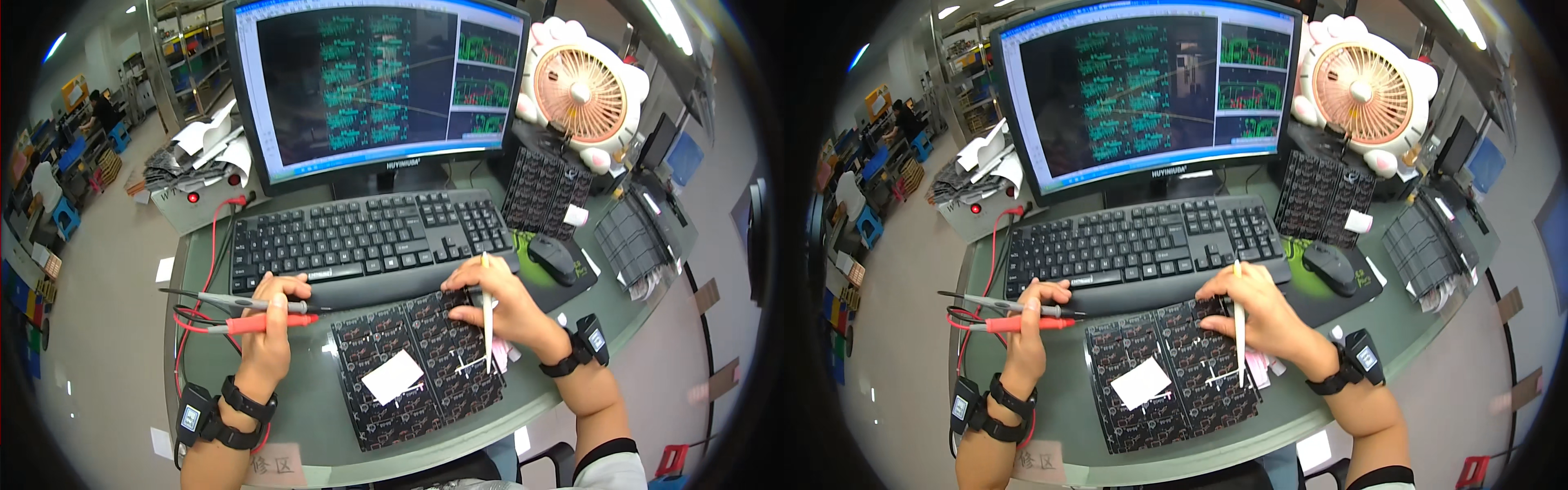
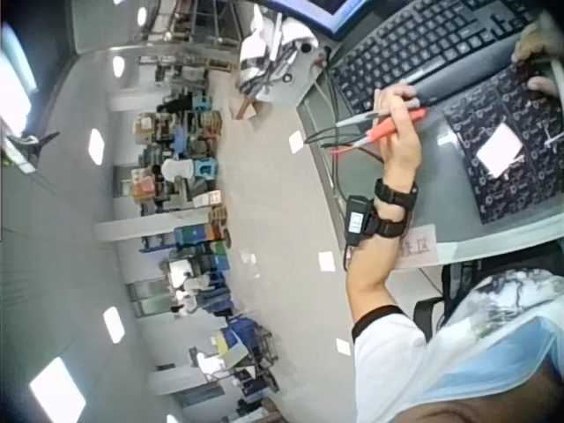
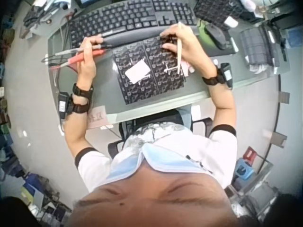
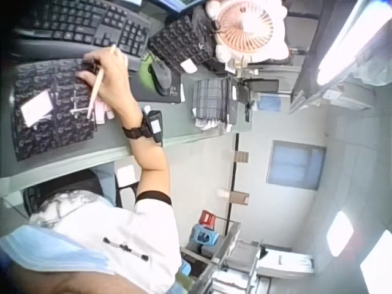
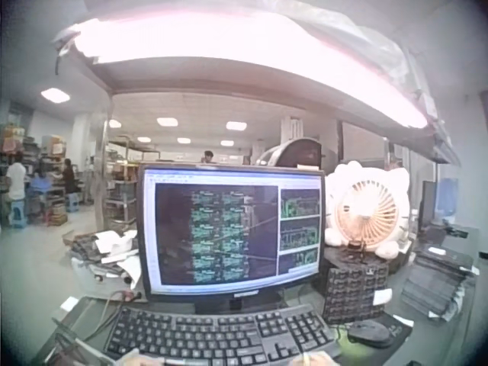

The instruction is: Inspecting a circuit board using multimeter probes and marking points with a pen.

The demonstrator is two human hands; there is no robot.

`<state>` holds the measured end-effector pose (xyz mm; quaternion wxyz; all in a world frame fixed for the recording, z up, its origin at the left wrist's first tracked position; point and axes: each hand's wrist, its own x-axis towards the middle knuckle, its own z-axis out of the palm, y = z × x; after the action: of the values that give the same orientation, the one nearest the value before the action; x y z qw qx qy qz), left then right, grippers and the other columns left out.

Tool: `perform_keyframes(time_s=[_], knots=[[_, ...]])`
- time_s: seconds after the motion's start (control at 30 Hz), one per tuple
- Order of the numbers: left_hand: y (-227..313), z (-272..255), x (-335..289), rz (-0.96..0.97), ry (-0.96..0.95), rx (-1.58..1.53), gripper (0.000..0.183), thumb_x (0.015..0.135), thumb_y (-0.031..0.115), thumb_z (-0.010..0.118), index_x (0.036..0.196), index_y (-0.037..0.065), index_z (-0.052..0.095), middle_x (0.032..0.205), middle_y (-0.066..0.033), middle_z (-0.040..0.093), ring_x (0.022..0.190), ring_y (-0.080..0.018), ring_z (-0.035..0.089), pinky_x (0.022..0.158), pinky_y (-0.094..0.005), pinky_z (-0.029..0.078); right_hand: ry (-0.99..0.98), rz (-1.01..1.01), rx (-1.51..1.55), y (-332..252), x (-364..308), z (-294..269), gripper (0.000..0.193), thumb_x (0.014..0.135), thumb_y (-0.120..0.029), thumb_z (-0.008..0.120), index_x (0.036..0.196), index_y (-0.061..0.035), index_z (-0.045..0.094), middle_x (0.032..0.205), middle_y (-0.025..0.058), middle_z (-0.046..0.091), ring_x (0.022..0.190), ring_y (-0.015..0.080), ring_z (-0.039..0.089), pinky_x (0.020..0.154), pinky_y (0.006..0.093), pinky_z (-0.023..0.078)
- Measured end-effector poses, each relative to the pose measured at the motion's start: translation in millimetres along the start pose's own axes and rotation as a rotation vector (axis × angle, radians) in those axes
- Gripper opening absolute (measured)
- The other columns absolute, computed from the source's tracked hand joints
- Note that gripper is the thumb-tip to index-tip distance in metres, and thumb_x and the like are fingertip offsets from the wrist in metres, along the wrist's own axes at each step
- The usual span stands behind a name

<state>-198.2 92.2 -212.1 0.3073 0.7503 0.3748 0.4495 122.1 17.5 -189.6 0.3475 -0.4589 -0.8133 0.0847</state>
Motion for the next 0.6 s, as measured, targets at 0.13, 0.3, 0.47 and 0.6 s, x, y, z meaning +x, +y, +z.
perform_keyframes(time_s=[0.13,0.3,0.47,0.6], knots=[[-2,4,0,-0.009,-0.003,-0.023,0.046,0.098,0.030,0.024,0.088,0.001,0.058,0.096,-0.0106,0.064,0.110,-0.0279,0.060,0.114,-0.0471,0.020,-0.026,0.033,-0.023,3,-3,-1,0.038,0.071,-0.013,0.081,0.103,-0.0088,0.061,0.103,0.0041,0.068,0.099,0.0232,0.058,0.090,0.0367,0.040],[0,2,-3,0.018,0.012,0.001,0.041,0.096,0.025,0.026,0.089,0.003,0.059,0.094,-0.0120,0.065,0.108,-0.0298,0.061,0.109,-0.0469,0.028,-0.017,0.040,0.018,2,-3,0,0.036,0.072,-0.019,0.080,0.102,-0.0092,0.064,0.099,0.0029,0.066,0.098,0.0240,0.057,0.091,0.0376,0.039],[11,-5,-3,0.030,0.073,-0.302,0.049,0.095,0.034,0.025,0.087,-0.002,0.057,0.094,-0.0161,0.063,0.106,-0.0320,0.059,0.101,-0.0451,0.038,-0.064,0.060,0.009,2,-2,0,0.035,0.072,-0.019,0.080,0.101,-0.0087,0.064,0.098,0.0030,0.066,0.098,0.0235,0.058,0.091,0.0376,0.039],[48,-18,-10,0.039,-0.264,-0.668,0.067,0.094,0.051,0.024,0.086,-0.005,0.061,0.089,-0.0177,0.064,0.095,-0.0336,0.063,0.095,-0.0457,0.044,0.047,0.008,-0.075,-9,2,-4,0.032,0.074,-0.020,0.078,0.100,-0.0090,0.063,0.095,0.0034,0.066,0.091,0.0225,0.060,0.084,0.0366,0.041]])
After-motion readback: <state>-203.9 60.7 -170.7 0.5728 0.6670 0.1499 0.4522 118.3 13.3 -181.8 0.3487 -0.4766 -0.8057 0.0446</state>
